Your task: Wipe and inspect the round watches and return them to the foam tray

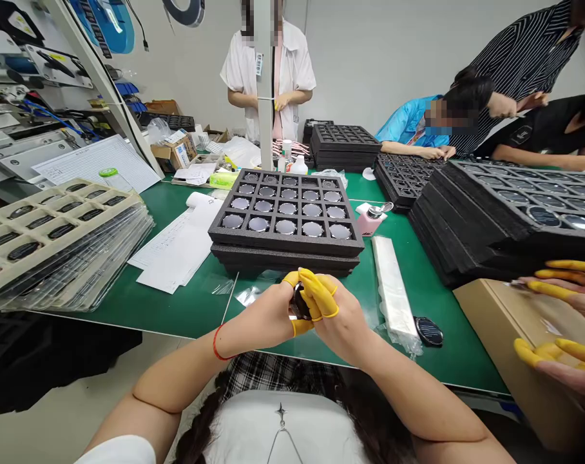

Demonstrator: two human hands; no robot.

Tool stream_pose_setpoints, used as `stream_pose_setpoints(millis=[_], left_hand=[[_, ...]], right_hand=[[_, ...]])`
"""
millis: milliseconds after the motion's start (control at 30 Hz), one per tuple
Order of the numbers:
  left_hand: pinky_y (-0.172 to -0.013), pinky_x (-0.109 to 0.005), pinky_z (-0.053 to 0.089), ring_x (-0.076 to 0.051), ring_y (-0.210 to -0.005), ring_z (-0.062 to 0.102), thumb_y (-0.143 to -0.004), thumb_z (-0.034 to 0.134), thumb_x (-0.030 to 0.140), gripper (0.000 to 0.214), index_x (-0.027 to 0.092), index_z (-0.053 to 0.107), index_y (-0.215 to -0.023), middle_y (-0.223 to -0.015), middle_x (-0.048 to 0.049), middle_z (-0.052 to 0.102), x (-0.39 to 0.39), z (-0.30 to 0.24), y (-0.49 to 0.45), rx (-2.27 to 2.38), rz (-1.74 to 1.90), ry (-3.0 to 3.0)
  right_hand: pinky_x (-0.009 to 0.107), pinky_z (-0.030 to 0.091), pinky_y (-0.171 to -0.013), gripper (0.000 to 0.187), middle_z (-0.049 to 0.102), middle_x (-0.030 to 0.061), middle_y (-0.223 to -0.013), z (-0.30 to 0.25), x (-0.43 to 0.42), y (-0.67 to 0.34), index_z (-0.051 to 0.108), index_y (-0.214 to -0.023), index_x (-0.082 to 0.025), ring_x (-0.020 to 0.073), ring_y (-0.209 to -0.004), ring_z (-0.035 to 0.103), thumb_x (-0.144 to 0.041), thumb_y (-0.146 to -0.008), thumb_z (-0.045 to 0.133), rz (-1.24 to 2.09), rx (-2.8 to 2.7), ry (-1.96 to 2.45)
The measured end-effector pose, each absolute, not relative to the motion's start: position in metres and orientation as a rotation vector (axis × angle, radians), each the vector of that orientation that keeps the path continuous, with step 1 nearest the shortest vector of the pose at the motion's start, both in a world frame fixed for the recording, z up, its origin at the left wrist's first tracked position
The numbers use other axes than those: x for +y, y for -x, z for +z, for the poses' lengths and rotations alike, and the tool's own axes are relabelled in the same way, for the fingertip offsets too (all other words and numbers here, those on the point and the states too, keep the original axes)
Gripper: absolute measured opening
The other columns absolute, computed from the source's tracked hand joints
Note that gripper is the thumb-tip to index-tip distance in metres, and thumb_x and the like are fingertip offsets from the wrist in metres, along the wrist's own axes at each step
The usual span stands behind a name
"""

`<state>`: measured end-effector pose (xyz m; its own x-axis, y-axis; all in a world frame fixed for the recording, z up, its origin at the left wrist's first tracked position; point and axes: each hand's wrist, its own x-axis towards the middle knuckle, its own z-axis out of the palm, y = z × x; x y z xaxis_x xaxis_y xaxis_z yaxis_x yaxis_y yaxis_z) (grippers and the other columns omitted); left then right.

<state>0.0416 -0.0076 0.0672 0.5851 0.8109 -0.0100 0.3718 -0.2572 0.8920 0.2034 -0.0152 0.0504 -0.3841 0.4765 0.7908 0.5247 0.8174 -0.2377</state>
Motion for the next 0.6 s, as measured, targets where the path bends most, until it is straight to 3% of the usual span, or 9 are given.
stream_pose_setpoints(millis=[300, 467, 600], left_hand=[[-0.059, -0.026, 0.047, -0.015, -0.068, 0.058, -0.077, 0.066, 0.025, 0.02, 0.017, 0.053, -0.091, -0.081, -0.0011, 0.062, -0.027, 0.067, -0.041, 0.936, 0.606, -1.853], [-0.062, -0.028, 0.05, -0.019, -0.072, 0.064, -0.076, 0.066, 0.022, 0.028, 0.017, 0.058, -0.103, -0.087, -0.0036, 0.068, -0.041, 0.077, -0.039, 0.992, 0.615, -1.86], [-0.067, -0.03, 0.051, -0.022, -0.077, 0.065, -0.074, 0.067, 0.02, 0.019, 0.018, 0.063, -0.092, -0.086, -0.0048, 0.07, -0.052, 0.078, -0.038, 1.03, 0.683, -1.825]], right_hand=[[0.032, 0.056, -0.066, 0.061, 0.066, 0.0041, -0.094, 0.047, -0.03, -0.202, 0.038, -0.138, -0.032, 0.0197, -0.082, 0.063, -0.002, -0.085, 0.042, -0.034, -2.006, 0.735], [0.033, 0.056, -0.065, 0.065, 0.064, 0.0057, -0.093, 0.054, -0.042, -0.199, 0.032, -0.145, -0.031, 0.021, -0.079, 0.061, -0.003, -0.087, 0.043, -0.091, -1.989, 0.739], [0.034, 0.057, -0.071, 0.066, 0.065, 0.0066, -0.093, 0.055, -0.053, -0.197, 0.025, -0.15, -0.029, 0.022, -0.084, 0.063, -0.005, -0.091, 0.041, -0.091, -2.0, 0.682]])
